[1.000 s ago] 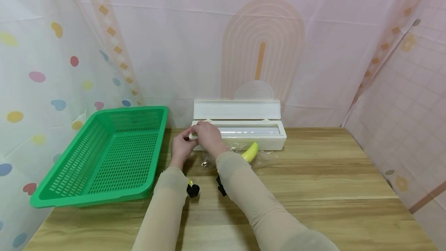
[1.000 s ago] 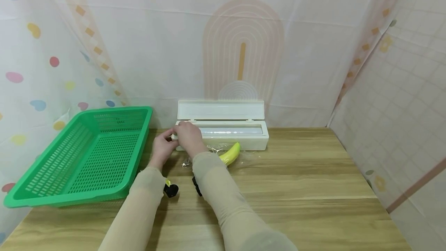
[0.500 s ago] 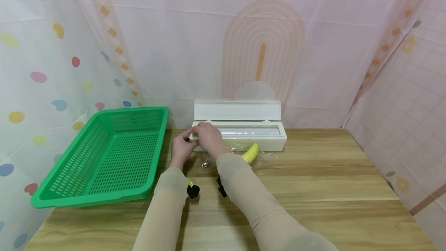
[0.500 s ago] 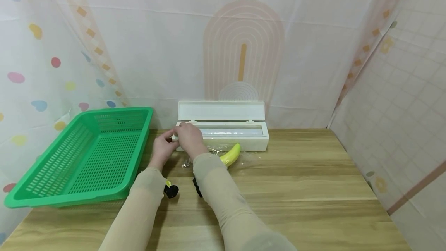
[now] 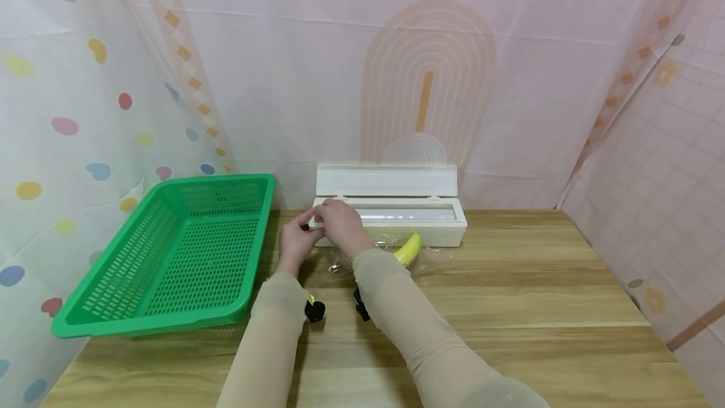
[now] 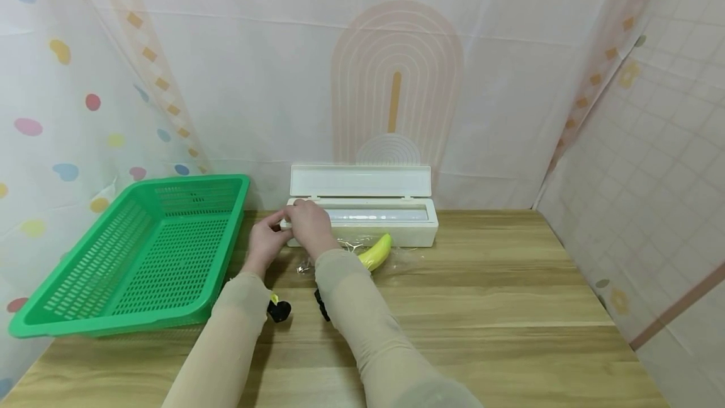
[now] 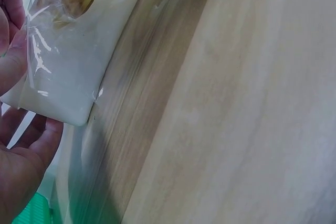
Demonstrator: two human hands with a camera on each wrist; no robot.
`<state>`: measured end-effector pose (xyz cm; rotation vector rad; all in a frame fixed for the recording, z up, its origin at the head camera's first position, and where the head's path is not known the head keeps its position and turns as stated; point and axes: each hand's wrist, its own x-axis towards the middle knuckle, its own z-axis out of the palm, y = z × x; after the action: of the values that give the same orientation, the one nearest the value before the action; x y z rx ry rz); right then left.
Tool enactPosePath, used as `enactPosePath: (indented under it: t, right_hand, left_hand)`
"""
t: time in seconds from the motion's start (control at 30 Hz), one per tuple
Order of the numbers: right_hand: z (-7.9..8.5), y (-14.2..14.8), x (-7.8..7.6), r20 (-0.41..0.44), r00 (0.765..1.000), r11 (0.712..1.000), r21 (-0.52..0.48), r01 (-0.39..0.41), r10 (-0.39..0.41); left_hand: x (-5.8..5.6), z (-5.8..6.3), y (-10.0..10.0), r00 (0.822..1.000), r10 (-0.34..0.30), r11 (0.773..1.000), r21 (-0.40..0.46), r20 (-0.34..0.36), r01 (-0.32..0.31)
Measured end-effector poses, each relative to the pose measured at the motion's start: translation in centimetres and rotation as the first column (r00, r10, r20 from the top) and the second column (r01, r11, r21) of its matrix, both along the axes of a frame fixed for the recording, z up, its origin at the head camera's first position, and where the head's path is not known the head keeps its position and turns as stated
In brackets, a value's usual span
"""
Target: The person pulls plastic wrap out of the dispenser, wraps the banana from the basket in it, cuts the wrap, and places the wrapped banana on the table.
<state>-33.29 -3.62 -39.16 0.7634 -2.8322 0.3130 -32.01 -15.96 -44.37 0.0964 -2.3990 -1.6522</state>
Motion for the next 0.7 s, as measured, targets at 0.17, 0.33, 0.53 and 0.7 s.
enactPosePath:
  t: [0.17, 0.33, 0.53, 0.7]
  right_hand:
    - [-0.01, 0.07, 0.03, 0.000, 1.000, 1.000, -0.006, 0.002, -0.002]
    - [-0.05, 0.16, 0.09, 0.003, 1.000, 1.000, -0.015, 0.002, -0.002]
    - [-0.08, 0.25, 0.09, -0.004, 1.000, 1.000, -0.025, 0.000, 0.000]
    - [0.06, 0.29, -0.01, 0.006, 1.000, 1.000, -0.023, -0.006, 0.006]
  left_hand:
    - [-0.06, -0.07, -0.05, 1.000, -0.002, 1.000, 0.003, -0.001, 0.002]
    - [-0.04, -0.10, 0.00, 1.000, -0.001, 1.000, -0.005, -0.009, 0.001]
    - [-0.10, -0.12, 0.01, 1.000, 0.000, 1.000, -0.011, -0.015, 0.000]
    - [-0.04, 0.00, -0.01, 1.000, 0.006, 1.000, -0.022, -0.012, -0.006]
